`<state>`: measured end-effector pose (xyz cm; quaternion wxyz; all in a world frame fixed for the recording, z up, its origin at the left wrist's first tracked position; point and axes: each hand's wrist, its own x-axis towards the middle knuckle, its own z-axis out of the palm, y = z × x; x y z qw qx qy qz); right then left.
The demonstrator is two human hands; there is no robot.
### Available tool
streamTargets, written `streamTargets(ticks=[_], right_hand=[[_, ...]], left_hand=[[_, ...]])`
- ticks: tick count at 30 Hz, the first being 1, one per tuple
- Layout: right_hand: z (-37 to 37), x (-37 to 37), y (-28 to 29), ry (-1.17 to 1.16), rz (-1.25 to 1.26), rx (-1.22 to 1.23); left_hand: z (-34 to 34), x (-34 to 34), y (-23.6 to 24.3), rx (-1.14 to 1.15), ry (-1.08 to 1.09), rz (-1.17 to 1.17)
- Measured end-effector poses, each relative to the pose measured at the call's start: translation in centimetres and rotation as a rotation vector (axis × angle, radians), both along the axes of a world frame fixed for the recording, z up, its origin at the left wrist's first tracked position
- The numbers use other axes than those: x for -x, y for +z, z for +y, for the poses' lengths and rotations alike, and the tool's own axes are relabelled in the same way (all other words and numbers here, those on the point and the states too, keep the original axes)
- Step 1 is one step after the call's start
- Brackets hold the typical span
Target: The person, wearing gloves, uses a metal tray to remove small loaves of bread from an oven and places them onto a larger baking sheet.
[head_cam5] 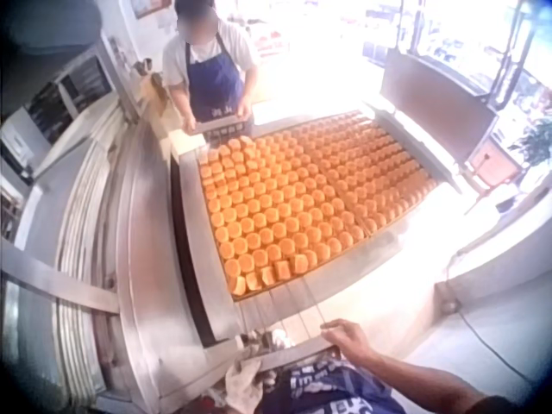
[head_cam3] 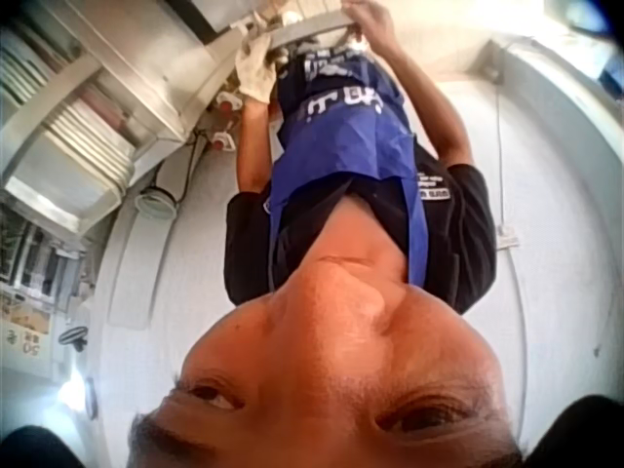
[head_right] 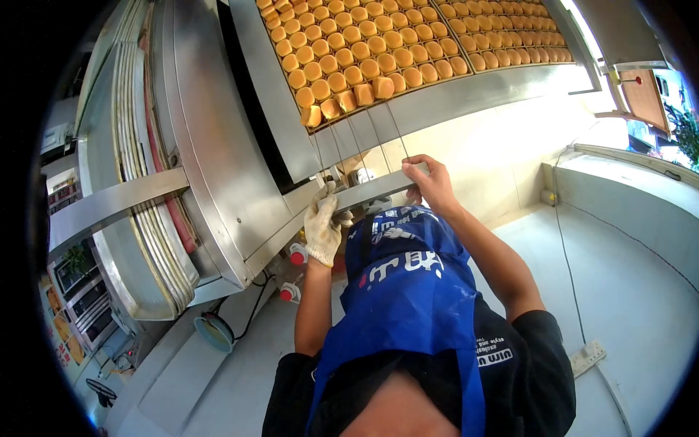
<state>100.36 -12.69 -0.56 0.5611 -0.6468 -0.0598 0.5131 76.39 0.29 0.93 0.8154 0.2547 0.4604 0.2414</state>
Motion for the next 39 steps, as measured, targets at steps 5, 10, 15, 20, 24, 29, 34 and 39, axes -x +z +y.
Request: streamTargets(ticks=[5, 10, 15, 20, 24, 29, 34, 39], right_hand=[[0.4, -0.8, 3.3, -0.01, 0.022, 0.048], [0.3, -1.8, 3.5, 0.003, 0.035, 0.073], [-0.3, -1.9, 1.4, 0.04, -0.006, 0.026], [-1.2, -1.4, 1.4, 0.039, 0.005, 0.016], [-1.6, -1.4, 1.2, 0.05, 0.017, 0.016], [-1.4, -1.5, 2.8, 0.05, 0.037, 0.034], [-1.1, -1.9, 3.6, 0.031, 0.033, 0.046], [-1.1, -2.0, 5.7, 0.039, 0.049, 0.075]], left_hand=[[-0.8, -0.5, 3.1, -0.007, 0.023, -0.003], [-2.0, -0.8, 3.1, -0.007, 0.025, -0.009], [-2.1, -1.0, 2.0, -0.005, 0.044, -0.035], [-2.9, -0.3, 1.4, 0.0, 0.035, -0.028], [-3.3, -0.1, 1.5, 0.005, 0.039, -0.005], [-3.6, -0.2, 2.7, 0.005, 0.057, 0.001], [-3.3, -0.6, 3.3, -0.007, 0.057, -0.003], [-3.7, -0.7, 4.6, -0.004, 0.07, -0.02]])
